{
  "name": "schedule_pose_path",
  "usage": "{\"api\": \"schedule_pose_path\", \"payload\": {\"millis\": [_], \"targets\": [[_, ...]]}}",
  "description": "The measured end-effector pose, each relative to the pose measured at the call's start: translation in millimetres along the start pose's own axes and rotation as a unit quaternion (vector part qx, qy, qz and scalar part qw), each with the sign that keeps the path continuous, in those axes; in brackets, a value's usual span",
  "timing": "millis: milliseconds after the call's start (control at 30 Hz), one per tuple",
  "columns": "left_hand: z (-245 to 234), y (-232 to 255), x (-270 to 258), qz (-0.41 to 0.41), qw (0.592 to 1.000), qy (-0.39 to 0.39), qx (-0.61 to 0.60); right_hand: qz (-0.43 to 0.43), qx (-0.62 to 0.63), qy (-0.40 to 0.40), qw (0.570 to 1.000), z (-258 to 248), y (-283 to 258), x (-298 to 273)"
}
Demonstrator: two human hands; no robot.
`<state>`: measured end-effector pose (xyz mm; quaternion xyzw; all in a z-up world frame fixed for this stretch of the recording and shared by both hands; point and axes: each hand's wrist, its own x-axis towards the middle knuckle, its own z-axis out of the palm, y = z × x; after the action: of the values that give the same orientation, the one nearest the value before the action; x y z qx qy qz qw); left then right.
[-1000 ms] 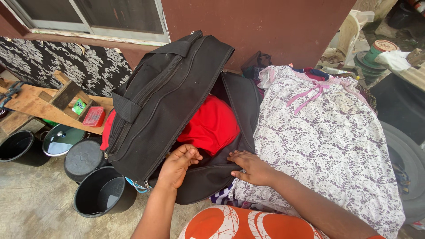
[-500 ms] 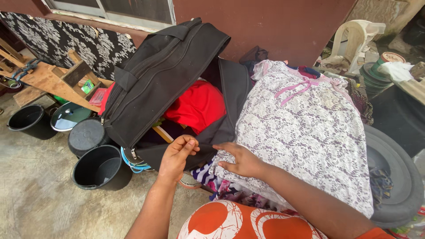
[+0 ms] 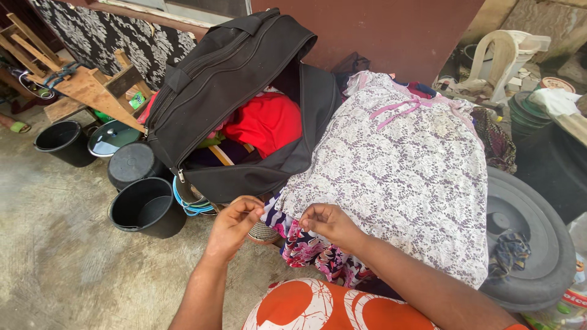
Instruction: The person sorts through clothes from a black bag, spreading out a pair of green shorts, a floral dress, a lace top, a red dress, and a pink sweater on a pile of other clothes.
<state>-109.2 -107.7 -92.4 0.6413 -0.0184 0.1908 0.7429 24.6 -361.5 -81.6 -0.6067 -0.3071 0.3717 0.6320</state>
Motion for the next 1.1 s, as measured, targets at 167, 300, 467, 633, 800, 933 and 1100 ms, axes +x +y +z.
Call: {"api": "schedule_pose_path", "payload": {"millis": [167, 300, 467, 633, 800, 933, 1100], "targets": [[-44.7, 19.2, -23.5, -0.172, 0.985, 0.03, -0.007, 0.035, -0.032, -0.025, 0.999, 3.9, 0.4, -0.5], [-56.6, 41.8, -25.5, -0.005, 0.882, 0.069, 0.467, 0.04, -0.055, -0.037, 0.997, 2.3, -4.2, 8.5], [-59.8, 47.3, 7.9, -0.087, 0.911, 0.106, 0.39, 0.026, -0.023, -0.036, 0.999, -6.2, -2.9, 28.6], [-63.0, 23.8, 73.0, -0.101, 0.993, 0.048, 0.036, 0.015, -0.013, -0.017, 1.0, -10.5, -1.3, 56.9], [-57.0, -12.9, 158.2, -0.199, 0.959, 0.116, -0.166, 0.029, -0.027, -0.004, 0.999, -10.2, -7.2, 84.3], [-57.8, -27.5, 204.7, -0.203, 0.936, 0.098, -0.269, 0.045, -0.015, -0.001, 0.999, -13.2, -8.1, 99.4], [-45.6, -9.6, 196.7, -0.194, 0.946, 0.015, -0.259, 0.048, -0.03, 0.017, 0.998, -22.9, -11.0, 105.5]]}}
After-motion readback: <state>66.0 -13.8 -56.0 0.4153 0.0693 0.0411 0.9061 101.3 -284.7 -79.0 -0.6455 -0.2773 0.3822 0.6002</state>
